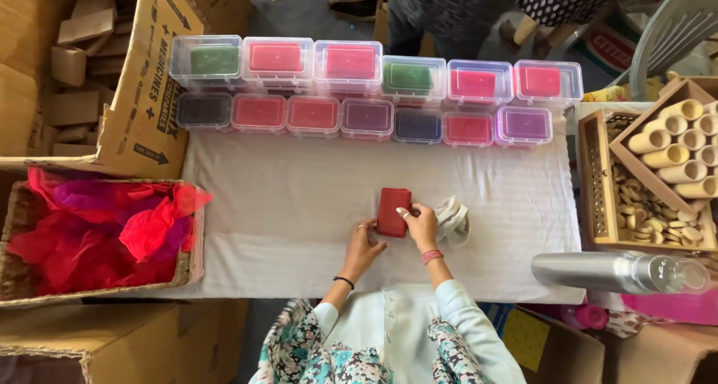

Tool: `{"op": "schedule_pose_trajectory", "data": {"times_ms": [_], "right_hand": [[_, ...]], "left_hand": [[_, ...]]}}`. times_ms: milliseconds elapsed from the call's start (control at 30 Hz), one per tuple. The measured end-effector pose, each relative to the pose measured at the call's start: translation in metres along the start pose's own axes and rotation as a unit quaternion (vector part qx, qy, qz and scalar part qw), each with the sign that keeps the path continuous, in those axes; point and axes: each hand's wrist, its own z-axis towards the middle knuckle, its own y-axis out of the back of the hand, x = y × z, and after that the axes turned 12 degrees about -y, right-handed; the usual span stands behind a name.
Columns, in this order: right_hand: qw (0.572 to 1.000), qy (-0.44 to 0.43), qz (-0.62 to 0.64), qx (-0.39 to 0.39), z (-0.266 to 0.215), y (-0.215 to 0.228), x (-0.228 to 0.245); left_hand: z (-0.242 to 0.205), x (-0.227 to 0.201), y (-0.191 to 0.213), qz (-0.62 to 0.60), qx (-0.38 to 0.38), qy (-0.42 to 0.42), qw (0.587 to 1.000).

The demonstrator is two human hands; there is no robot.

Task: The person wipes a small soap bar with a cloth, wraps it in red net fabric, places the wrapped bar into a clear plastic box, closes the lid, and stacks the box with others on the table.

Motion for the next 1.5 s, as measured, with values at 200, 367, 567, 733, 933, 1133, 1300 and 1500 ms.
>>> {"op": "schedule_pose_trajectory", "data": {"times_ms": [200, 367, 567, 733, 933, 1133, 1300, 1500], "right_hand": [[0.975, 0.171, -0.025, -0.141, 0.016, -0.005, -0.026], [0.99, 0.101, 0.028, -0.095, -0.007, -0.001, -0.013], [0.963, 0.236, 0.003, -0.129, -0.009, -0.005, -0.037], [0.927, 0.344, -0.049, -0.141, -0.019, -0.015, -0.051], [0.917, 0.37, -0.06, -0.135, -0.024, -0.02, -0.059], [0.915, 0.366, -0.087, -0.147, -0.007, -0.033, -0.075], [0.929, 0.29, -0.039, -0.226, -0.025, -0.06, -0.086], [0.906, 0.298, -0.091, -0.286, -0.078, -0.103, -0.068]], "left_hand": [[0.013, -0.029, 0.012, 0.024, 0.098, 0.182, 0.978], [0.01, -0.03, 0.024, -0.028, 0.122, 0.137, 0.983], [-0.035, 0.0, 0.022, -0.133, 0.03, 0.109, 0.985], [-0.052, -0.035, 0.083, -0.154, 0.028, 0.194, 0.968], [-0.107, -0.051, 0.181, 0.046, 0.018, 0.259, 0.965], [-0.139, -0.121, 0.328, 0.341, -0.16, 0.192, 0.906], [-0.229, -0.148, 0.47, 0.547, -0.399, 0.256, 0.69], [-0.365, -0.103, 0.565, 0.465, -0.448, 0.377, 0.663]]}}
